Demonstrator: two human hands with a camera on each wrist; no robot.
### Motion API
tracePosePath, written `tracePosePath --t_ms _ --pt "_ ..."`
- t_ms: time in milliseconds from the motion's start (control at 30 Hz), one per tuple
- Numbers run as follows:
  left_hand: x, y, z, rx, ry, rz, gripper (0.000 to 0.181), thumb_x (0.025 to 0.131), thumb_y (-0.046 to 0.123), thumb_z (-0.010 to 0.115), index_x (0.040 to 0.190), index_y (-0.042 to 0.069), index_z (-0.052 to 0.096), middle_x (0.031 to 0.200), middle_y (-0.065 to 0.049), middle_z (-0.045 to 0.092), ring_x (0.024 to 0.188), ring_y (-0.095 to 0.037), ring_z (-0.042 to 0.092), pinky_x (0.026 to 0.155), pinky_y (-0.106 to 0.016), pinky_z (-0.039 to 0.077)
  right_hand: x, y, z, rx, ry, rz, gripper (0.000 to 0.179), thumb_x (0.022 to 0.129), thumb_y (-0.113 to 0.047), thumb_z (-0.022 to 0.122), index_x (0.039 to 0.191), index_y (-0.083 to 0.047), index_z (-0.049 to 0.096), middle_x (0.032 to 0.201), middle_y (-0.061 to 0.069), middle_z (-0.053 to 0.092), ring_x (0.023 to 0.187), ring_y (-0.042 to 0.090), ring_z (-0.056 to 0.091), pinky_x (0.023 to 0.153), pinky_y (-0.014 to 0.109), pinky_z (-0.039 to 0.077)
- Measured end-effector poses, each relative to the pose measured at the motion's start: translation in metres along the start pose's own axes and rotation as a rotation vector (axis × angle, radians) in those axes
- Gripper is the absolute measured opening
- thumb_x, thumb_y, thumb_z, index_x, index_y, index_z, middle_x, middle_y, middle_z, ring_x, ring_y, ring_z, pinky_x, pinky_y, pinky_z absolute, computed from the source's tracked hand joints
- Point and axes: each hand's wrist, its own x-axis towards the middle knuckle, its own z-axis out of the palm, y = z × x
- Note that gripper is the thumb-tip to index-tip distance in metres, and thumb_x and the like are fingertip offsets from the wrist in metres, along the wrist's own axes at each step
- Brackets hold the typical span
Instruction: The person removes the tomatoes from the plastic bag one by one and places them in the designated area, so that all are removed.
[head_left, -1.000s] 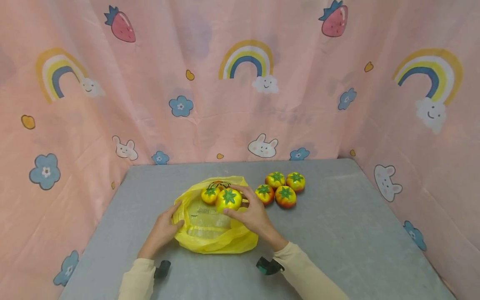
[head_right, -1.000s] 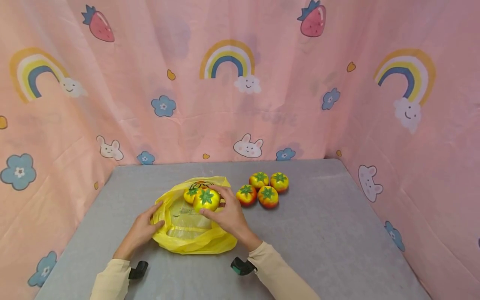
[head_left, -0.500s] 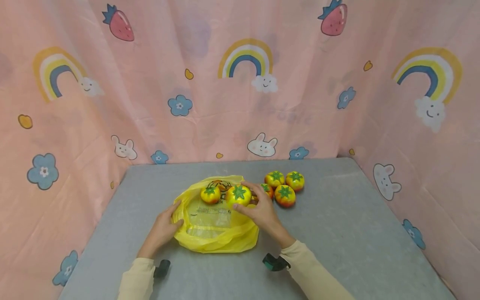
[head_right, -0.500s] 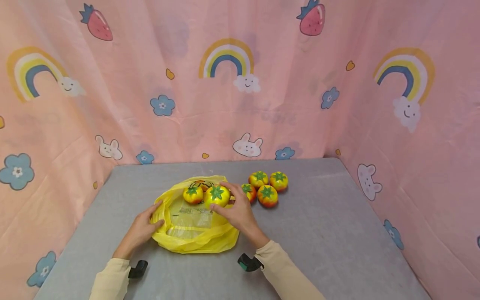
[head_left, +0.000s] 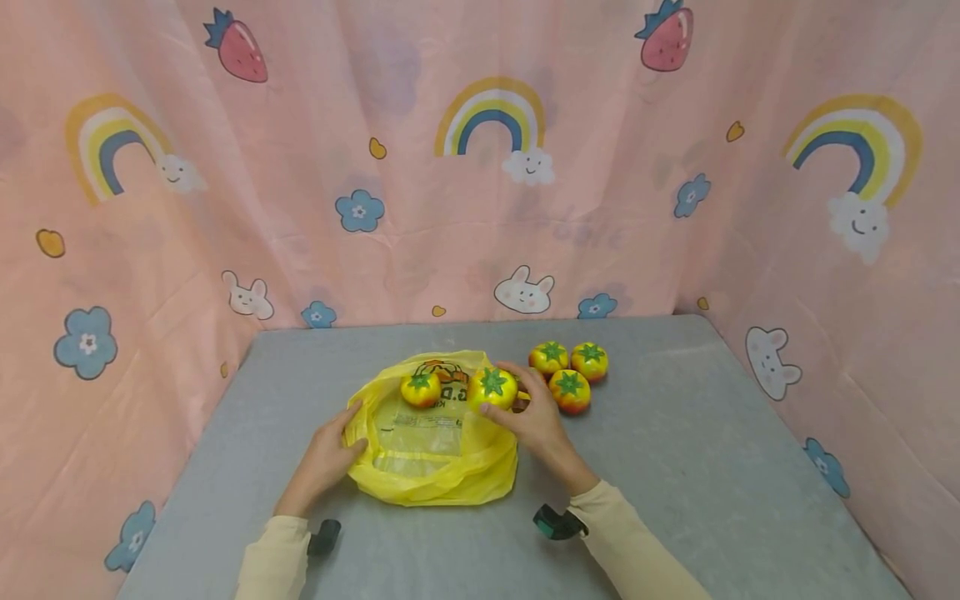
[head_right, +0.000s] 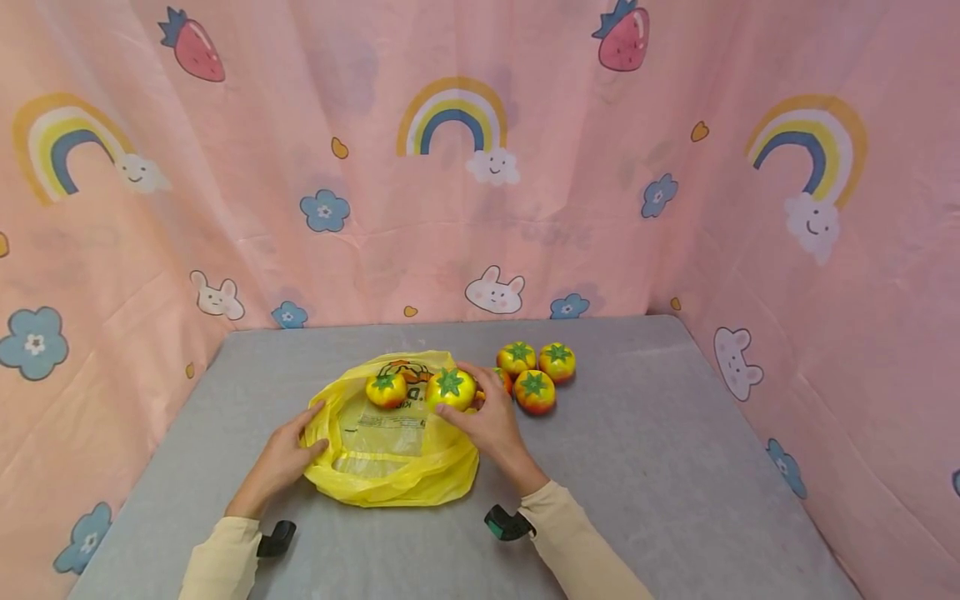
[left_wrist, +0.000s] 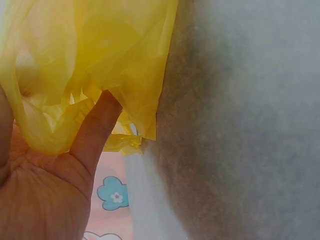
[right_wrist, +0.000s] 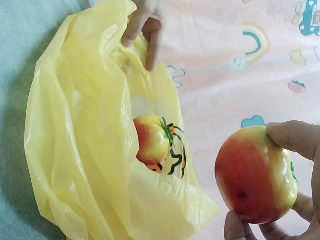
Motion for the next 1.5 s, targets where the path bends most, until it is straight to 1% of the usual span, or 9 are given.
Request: tracePosePath --t_ms 167,367,433,733,867,1133,1200,1333,1500 --pt "0.001 0.000 0.000 0.002 0.002 0.002 0.066 0.093 0.010 0.059 0.153 0.004 0.031 0.156 -0.024 0.033 0.144 -0.044 0.030 0.119 -0.057 0.028 0.001 0.004 -0.004 -0.010 0.027 0.014 0.067 0.078 -0.025 0.082 0.138 -0.018 0.054 0.137 0.010 0.048 0.103 0.025 0.057 0.090 0.037 0.056" --pt "0.001 -0.002 0.000 -0.006 0.000 -0.004 0.067 0.093 0.011 0.059 0.154 0.004 0.030 0.156 -0.024 0.033 0.145 -0.044 0.030 0.119 -0.057 0.027 0.003 0.011 -0.010 0.003 0.042 0.026 0.069 0.078 -0.024 0.082 0.140 -0.017 0.052 0.137 0.011 0.046 0.103 0.026 0.058 0.087 0.027 0.056" --pt "0.001 -0.002 0.000 -0.004 -0.001 -0.007 0.067 0.093 0.011 0.058 0.154 0.005 0.030 0.156 -0.024 0.033 0.145 -0.044 0.030 0.119 -0.057 0.028 0.004 0.014 -0.013 0.004 0.049 0.030 0.069 0.078 -0.023 0.082 0.140 -0.017 0.052 0.136 0.011 0.046 0.103 0.027 0.057 0.086 0.026 0.056" --pt "0.001 -0.001 -0.001 -0.007 0.005 -0.003 0.067 0.093 0.011 0.059 0.153 0.004 0.031 0.157 -0.024 0.033 0.145 -0.044 0.030 0.119 -0.057 0.027 0.005 0.019 -0.023 0.004 0.066 0.035 0.068 0.080 -0.024 0.080 0.141 -0.018 0.050 0.144 0.011 0.043 0.115 0.030 0.053 0.102 0.045 0.052" --pt "0.001 -0.002 0.000 -0.007 0.010 0.005 0.067 0.093 0.011 0.059 0.153 0.004 0.031 0.156 -0.024 0.033 0.144 -0.044 0.030 0.118 -0.057 0.027 0.005 0.021 -0.026 0.002 0.081 0.033 0.068 0.080 -0.023 0.081 0.141 -0.018 0.050 0.143 0.011 0.044 0.116 0.029 0.053 0.101 0.045 0.051" --pt "0.001 -0.002 0.000 -0.009 0.003 0.003 0.067 0.093 0.011 0.059 0.153 0.004 0.030 0.156 -0.026 0.033 0.144 -0.045 0.030 0.118 -0.058 0.028 0.009 0.022 -0.029 -0.020 0.123 0.033 0.069 0.080 -0.025 0.081 0.140 -0.015 0.051 0.137 0.010 0.046 0.112 0.029 0.053 0.092 0.035 0.053" --pt "0.001 -0.002 0.000 -0.008 0.001 0.001 0.067 0.093 0.012 0.058 0.154 0.004 0.030 0.156 -0.025 0.033 0.145 -0.045 0.029 0.118 -0.058 0.027 0.009 0.021 -0.030 -0.018 0.128 0.032 0.068 0.080 -0.025 0.081 0.140 -0.014 0.051 0.136 0.011 0.046 0.111 0.029 0.052 0.092 0.036 0.053" --pt "0.001 -0.001 0.000 -0.016 -0.004 -0.005 0.067 0.094 0.011 0.058 0.154 0.004 0.030 0.156 -0.026 0.033 0.144 -0.045 0.029 0.118 -0.058 0.027 0.008 0.021 -0.034 0.004 0.139 0.040 0.068 0.080 -0.022 0.081 0.140 -0.012 0.051 0.135 0.012 0.046 0.113 0.029 0.051 0.096 0.043 0.052" --pt "0.000 0.000 0.000 -0.014 -0.005 -0.005 0.066 0.094 0.010 0.058 0.154 0.004 0.030 0.156 -0.027 0.032 0.144 -0.046 0.029 0.118 -0.058 0.027 0.006 0.025 -0.039 0.019 0.145 0.085 0.067 0.082 -0.021 0.079 0.142 -0.013 0.049 0.142 0.013 0.042 0.117 0.029 0.048 0.100 0.046 0.050"
